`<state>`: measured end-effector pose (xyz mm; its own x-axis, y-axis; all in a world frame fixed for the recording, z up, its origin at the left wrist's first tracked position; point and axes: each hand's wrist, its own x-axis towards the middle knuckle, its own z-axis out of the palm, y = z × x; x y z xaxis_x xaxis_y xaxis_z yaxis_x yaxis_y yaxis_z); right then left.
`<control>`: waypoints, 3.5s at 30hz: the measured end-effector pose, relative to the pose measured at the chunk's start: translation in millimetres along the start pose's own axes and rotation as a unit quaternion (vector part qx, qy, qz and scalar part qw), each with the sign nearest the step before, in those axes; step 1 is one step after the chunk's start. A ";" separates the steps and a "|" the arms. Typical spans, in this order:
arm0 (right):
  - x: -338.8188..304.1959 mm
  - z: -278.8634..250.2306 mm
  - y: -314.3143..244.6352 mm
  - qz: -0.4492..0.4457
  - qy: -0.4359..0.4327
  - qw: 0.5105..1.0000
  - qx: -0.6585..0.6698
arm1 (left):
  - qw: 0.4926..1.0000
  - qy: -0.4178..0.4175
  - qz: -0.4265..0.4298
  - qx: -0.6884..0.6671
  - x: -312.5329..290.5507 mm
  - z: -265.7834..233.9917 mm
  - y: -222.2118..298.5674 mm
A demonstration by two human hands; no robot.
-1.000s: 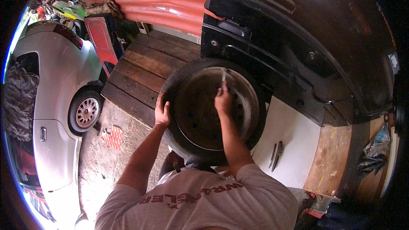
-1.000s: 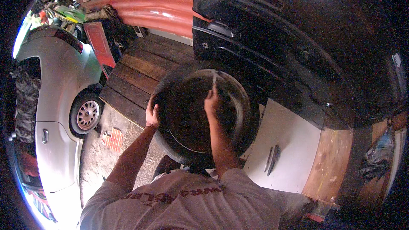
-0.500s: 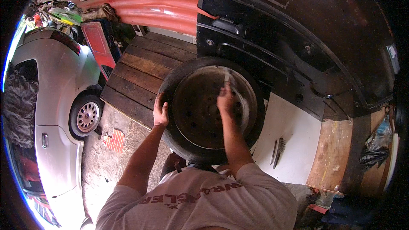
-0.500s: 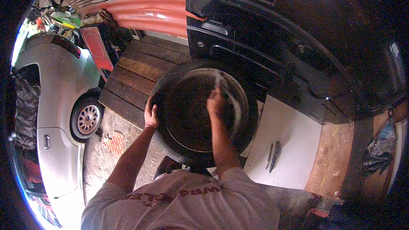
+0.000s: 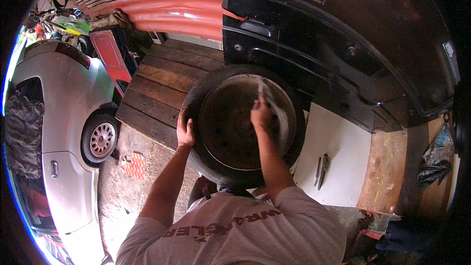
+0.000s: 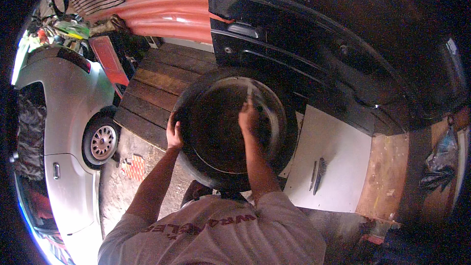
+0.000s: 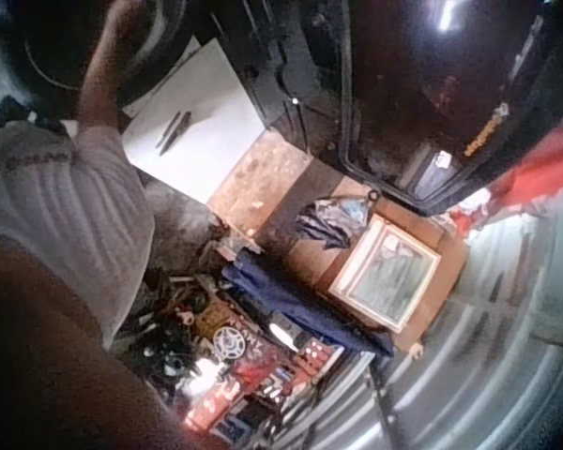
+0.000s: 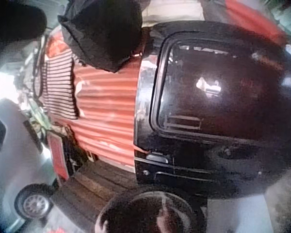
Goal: The person uses a metal pry bar to separate a tire from its rim. They repeatedly insert the tool between the tire bead and rim edge, lever the bead upward, and rotate the tire to work around the circumference. The tire remains on the rim throughout the clip.
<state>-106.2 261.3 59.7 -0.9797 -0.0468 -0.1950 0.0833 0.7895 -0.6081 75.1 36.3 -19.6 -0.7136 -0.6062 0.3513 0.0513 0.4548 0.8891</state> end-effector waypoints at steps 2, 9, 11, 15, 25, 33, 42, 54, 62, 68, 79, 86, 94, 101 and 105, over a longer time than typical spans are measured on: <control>5.1 -18.1 46.3 -0.020 0.059 0.998 0.004 | 1.000 0.000 -0.003 0.002 1.6 2.7 3.8; 4.6 8.6 69.2 -0.113 0.180 0.975 0.065 | 1.000 0.000 0.003 0.005 1.6 4.8 0.9; 17.7 18.6 46.0 -0.129 0.158 0.979 0.028 | 1.000 -0.011 0.010 0.004 4.8 4.6 2.6; 18.7 18.1 32.2 -0.105 0.121 0.987 -0.026 | 1.000 -0.015 -0.010 0.006 3.5 4.3 9.7; 13.9 49.8 3.1 -0.140 0.069 0.988 0.002 | 0.999 -0.024 0.014 0.039 1.4 -1.3 9.5; 19.0 76.7 7.3 -0.168 0.042 0.982 0.073 | 0.999 -0.027 0.024 0.039 1.4 0.7 11.4; 18.1 50.6 34.9 -0.182 0.120 0.973 0.081 | 1.000 -0.007 -0.007 0.018 -1.6 -1.5 7.1; 15.0 57.4 5.2 -0.204 0.032 0.974 0.097 | 1.000 -0.012 0.014 0.010 4.9 3.7 10.6; 12.3 11.4 31.0 -0.058 0.063 0.992 0.087 | 1.000 -0.003 0.008 0.011 2.0 1.5 8.1; 9.2 37.9 26.7 -0.072 0.088 0.979 0.169 | 1.000 -0.002 -0.002 0.024 0.2 2.0 10.2; 28.3 47.9 43.8 -0.115 0.134 0.977 0.115 | 1.000 -0.002 0.005 0.008 0.2 1.3 3.1; 10.7 73.1 -8.4 -0.132 0.063 0.984 0.104 | 1.000 -0.016 0.008 0.021 5.0 4.4 12.3; 14.8 -3.4 68.4 -0.111 0.111 0.987 0.022 | 0.999 -0.009 0.015 0.029 0.5 -0.1 6.2; 15.1 4.7 63.4 -0.079 0.131 0.988 -0.021 | 1.000 -0.006 0.004 0.021 2.3 2.9 5.4; 12.0 -20.6 57.5 -0.096 0.077 0.992 -0.040 | 1.000 -0.009 0.006 0.002 -0.1 2.2 1.1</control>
<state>-116.9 318.7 38.2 -0.9928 -0.1123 0.0420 -0.1165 0.8216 -0.5581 73.7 38.2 -19.3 -0.7247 -0.5897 0.3564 0.0573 0.4639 0.8840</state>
